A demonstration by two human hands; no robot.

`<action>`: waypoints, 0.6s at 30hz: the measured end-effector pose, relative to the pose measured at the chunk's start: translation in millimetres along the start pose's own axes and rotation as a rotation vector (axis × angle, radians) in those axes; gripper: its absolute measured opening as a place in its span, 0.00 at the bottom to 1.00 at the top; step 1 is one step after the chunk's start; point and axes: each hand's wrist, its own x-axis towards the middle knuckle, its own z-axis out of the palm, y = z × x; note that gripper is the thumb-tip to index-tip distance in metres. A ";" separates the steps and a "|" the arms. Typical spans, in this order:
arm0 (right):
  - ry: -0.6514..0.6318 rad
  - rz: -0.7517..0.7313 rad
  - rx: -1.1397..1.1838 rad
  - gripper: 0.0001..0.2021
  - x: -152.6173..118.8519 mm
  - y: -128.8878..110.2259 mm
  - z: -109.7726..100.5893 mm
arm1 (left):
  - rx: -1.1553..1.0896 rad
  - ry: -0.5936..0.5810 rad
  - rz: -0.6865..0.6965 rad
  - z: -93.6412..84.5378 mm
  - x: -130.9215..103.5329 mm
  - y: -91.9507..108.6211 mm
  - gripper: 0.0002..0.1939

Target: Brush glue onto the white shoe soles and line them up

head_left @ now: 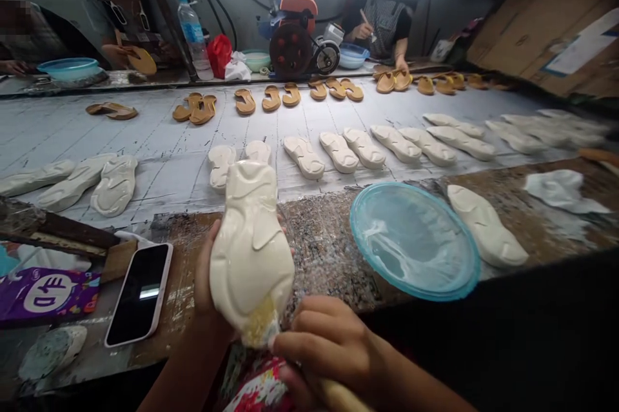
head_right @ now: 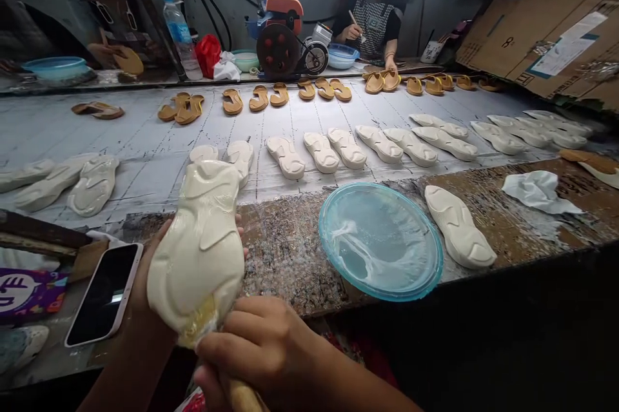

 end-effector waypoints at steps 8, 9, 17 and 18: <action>-0.084 0.239 -0.080 0.19 5.5 7.6 -41.4 | -0.050 0.004 0.072 3.8 3.6 -0.8 0.28; -0.138 0.226 -0.110 0.16 5.6 7.3 -41.1 | -0.041 0.005 0.093 4.7 4.1 -1.3 0.29; -0.381 0.142 -0.073 0.12 -5.0 -0.5 -25.9 | -0.057 0.023 0.141 -23.9 23.5 4.7 0.30; -0.343 0.148 -0.062 0.13 -6.0 0.6 -26.3 | -0.069 0.042 0.155 -29.9 26.7 9.8 0.29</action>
